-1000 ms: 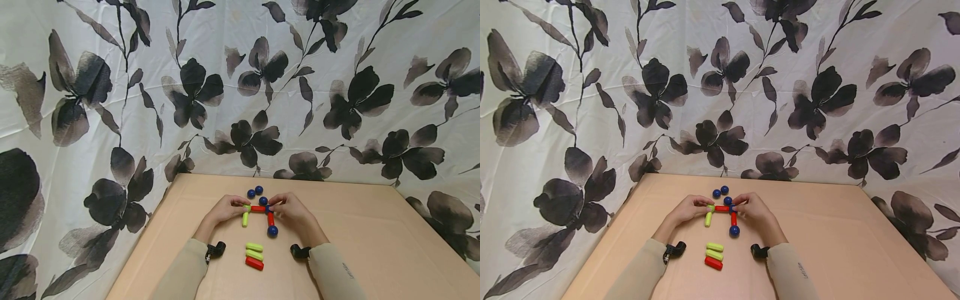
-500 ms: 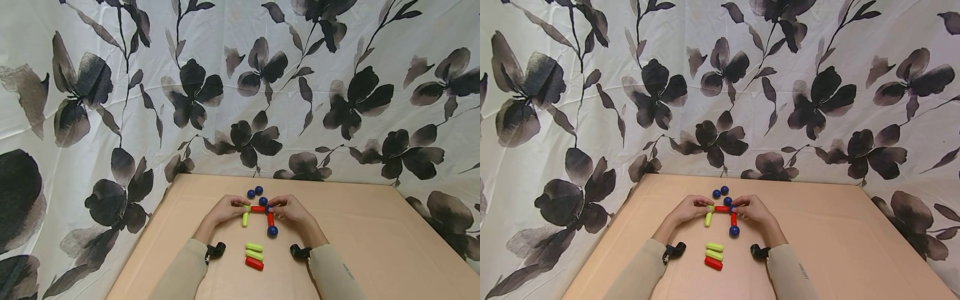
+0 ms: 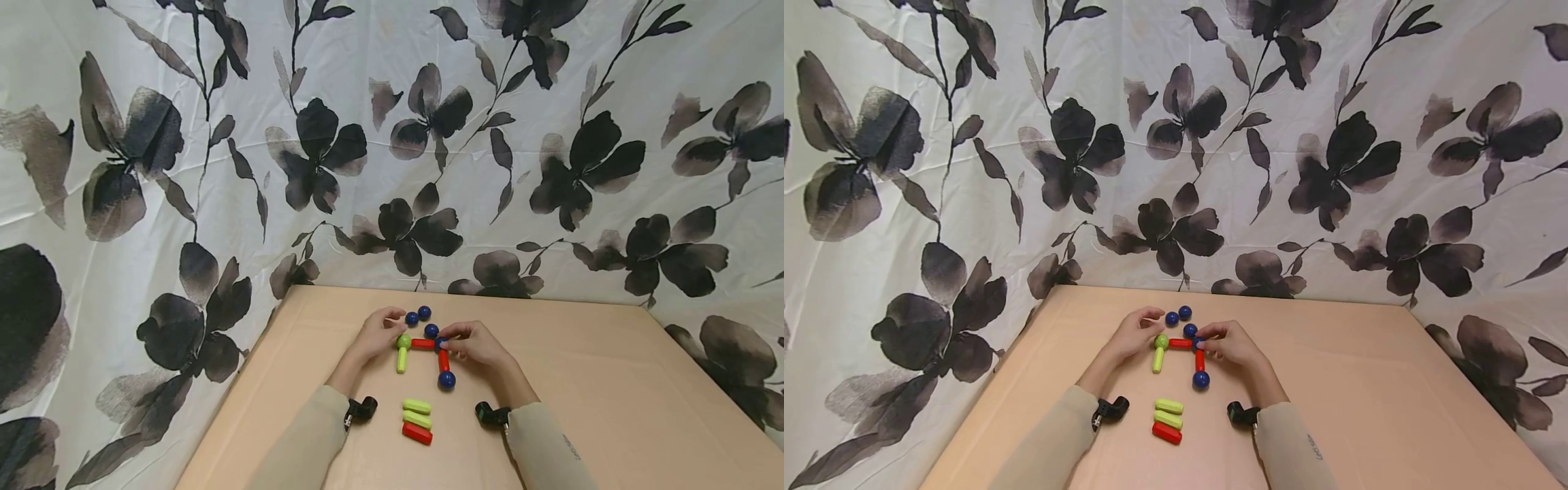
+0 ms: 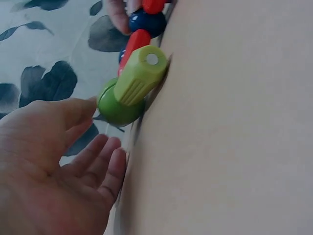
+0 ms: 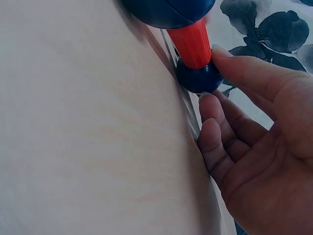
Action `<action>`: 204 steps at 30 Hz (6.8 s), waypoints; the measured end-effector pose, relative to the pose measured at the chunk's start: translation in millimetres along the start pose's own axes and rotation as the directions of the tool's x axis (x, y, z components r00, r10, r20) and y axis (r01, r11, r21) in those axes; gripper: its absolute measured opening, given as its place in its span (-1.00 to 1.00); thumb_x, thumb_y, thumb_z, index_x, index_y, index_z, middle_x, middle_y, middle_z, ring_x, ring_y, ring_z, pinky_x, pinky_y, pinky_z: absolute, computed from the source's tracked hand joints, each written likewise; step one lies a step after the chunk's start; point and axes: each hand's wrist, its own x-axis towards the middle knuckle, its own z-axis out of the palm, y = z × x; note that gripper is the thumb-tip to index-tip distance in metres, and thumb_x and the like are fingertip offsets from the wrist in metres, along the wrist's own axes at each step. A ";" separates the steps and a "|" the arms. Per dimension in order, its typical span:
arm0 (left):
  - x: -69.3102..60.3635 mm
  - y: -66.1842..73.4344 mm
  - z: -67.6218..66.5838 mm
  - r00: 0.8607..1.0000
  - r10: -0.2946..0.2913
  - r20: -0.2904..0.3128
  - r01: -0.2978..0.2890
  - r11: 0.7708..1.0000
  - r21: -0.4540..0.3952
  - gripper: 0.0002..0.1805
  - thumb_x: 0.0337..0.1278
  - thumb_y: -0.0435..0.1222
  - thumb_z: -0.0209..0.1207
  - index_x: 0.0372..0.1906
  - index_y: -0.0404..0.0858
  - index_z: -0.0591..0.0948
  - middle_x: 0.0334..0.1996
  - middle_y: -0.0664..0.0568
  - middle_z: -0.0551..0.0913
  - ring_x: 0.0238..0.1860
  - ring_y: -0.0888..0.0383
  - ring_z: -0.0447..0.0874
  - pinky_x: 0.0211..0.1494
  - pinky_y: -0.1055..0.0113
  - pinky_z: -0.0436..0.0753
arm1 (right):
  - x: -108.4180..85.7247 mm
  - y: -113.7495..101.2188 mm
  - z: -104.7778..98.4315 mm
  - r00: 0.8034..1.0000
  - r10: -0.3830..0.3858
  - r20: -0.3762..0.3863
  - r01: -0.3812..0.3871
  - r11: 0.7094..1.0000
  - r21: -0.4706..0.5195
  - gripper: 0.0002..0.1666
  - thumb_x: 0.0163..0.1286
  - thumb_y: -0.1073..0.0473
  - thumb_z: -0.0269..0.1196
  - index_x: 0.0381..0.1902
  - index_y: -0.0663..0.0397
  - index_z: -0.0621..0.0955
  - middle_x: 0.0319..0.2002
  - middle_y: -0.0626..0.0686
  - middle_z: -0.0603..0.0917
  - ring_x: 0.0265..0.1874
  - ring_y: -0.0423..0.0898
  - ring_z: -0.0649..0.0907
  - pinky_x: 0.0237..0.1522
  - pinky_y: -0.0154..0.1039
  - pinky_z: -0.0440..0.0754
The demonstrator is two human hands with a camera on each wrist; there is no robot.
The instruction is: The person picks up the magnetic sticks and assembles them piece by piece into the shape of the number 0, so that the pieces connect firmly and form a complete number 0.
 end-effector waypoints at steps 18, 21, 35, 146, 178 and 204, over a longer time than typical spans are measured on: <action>32.1 21.0 23.2 0.998 -0.045 -0.036 0.056 0.909 0.413 -0.69 0.35 -0.15 0.36 0.12 -0.10 0.66 0.03 0.00 0.74 0.05 -0.02 0.65 0.16 -0.01 0.30 | -0.3 2.5 -0.8 1.000 -0.007 0.002 0.007 1.000 0.017 -0.68 0.38 0.26 0.42 0.06 0.22 0.75 -0.10 0.23 0.75 -0.39 0.08 0.62 -0.42 -0.30 0.61; 32.7 22.7 24.0 0.997 -0.061 -0.037 0.071 0.904 0.422 -0.70 0.34 -0.18 0.36 0.08 -0.12 0.62 0.01 -0.01 0.75 0.03 -0.03 0.66 0.17 -0.01 0.29 | 0.7 3.7 -0.3 1.000 -0.002 0.000 0.002 1.000 0.015 -0.68 0.38 0.26 0.42 0.06 0.20 0.75 -0.11 0.18 0.76 -0.39 0.05 0.62 -0.41 -0.31 0.61; 14.9 14.2 -5.9 0.995 -0.019 -0.102 0.027 0.996 0.081 -0.51 0.55 -0.13 0.16 0.38 -0.31 0.53 0.19 -0.16 0.66 0.20 -0.09 0.61 0.35 -0.02 0.53 | 0.8 3.3 -0.3 1.000 -0.011 -0.011 0.011 1.000 0.009 -0.67 0.37 0.26 0.42 0.07 0.24 0.74 -0.07 0.26 0.74 -0.37 0.17 0.61 -0.44 -0.31 0.58; -32.9 49.2 -26.8 0.842 -0.096 0.530 -0.072 0.955 0.288 -0.68 0.00 -0.35 0.56 -0.11 0.01 0.82 0.17 0.21 0.68 0.22 0.11 0.55 0.38 0.07 0.54 | 12.2 5.8 11.9 0.985 0.053 -0.162 -0.042 0.997 0.068 -0.72 0.42 0.29 0.37 0.06 0.19 0.75 -0.33 0.06 0.69 -0.52 -0.07 0.52 -0.53 -0.33 0.51; -70.6 92.0 15.4 0.805 -0.111 0.583 -0.275 0.801 0.531 -0.75 0.08 -0.32 0.49 -0.33 0.01 0.61 -0.48 0.23 0.51 -0.43 0.28 0.45 -0.33 0.41 0.42 | 14.5 7.4 10.3 0.985 -0.018 -0.172 0.029 0.997 0.065 -0.68 0.41 0.33 0.36 0.08 0.32 0.72 -0.35 0.15 0.71 -0.58 -0.13 0.50 -0.57 -0.34 0.48; -55.8 63.3 -29.3 0.751 0.109 0.651 -0.117 0.993 -0.031 -0.72 0.37 -0.39 0.29 0.12 -0.23 0.76 0.03 -0.12 0.79 -0.16 0.24 0.71 -0.02 0.39 0.63 | 7.6 6.2 14.4 0.978 0.044 -0.205 -0.031 0.997 0.064 -0.68 0.44 0.27 0.36 0.12 0.21 0.73 -0.24 0.16 0.70 -0.49 -0.04 0.52 -0.52 -0.33 0.51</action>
